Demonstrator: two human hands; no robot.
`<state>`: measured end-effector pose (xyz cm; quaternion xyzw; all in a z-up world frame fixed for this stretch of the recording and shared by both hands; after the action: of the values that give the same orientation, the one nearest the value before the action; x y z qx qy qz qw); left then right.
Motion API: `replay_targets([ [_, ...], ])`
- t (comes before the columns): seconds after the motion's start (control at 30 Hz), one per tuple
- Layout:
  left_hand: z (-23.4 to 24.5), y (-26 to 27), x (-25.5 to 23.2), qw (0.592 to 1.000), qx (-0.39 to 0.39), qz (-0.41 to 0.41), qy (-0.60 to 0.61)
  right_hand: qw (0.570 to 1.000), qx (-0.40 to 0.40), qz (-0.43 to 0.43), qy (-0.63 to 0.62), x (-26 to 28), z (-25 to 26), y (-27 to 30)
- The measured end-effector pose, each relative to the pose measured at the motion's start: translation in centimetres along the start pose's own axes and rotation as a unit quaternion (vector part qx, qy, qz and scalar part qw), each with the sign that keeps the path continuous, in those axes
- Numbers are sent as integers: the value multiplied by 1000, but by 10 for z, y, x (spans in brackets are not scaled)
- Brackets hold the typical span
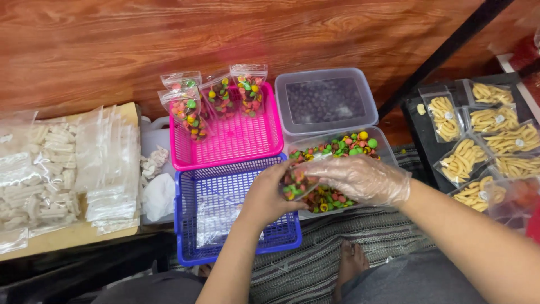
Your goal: Packaging small candies into plastic bags and placing them into a basket
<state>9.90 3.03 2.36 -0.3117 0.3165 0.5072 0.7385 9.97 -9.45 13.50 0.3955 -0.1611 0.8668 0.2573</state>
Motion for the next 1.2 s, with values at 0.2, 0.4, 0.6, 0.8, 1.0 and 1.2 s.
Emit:
replay_targets([
  [0.2, 9, 14, -12, 998, 36, 42, 30, 998, -22, -38, 48, -16, -4, -3],
  [0.4, 13, 24, -12, 997, 48, 9, 60, 997, -31, 23, 63, -3, 2, -11],
  [0.6, 4, 35, 13, 996, 69, 57, 7, 995, -16, 30, 92, -11, -16, -16],
  [0.8, 23, 40, -9, 995, 56, 59, 53, 996, -14, -8, 86, -16, -16, -25],
  [1.0, 12, 47, 5, 989, 65, 51, 121, 997, -38, -24, 66, -23, -10, -27],
  [1.2, -4, 52, 29, 987, 78, 83, 113, 997, -18, -58, 43, -29, -14, -31],
])
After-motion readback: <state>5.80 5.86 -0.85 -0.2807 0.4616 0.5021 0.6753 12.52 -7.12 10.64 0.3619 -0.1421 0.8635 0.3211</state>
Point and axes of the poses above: each hand's wrist, its own y-axis away from the middle knuckle, its own z-axis out of the back of the hand, x = y × z, the point moved 10 cm from there along -y, towards the middle knuckle, and after that the axes turned 1 degree about x, right-handed, at the moved point
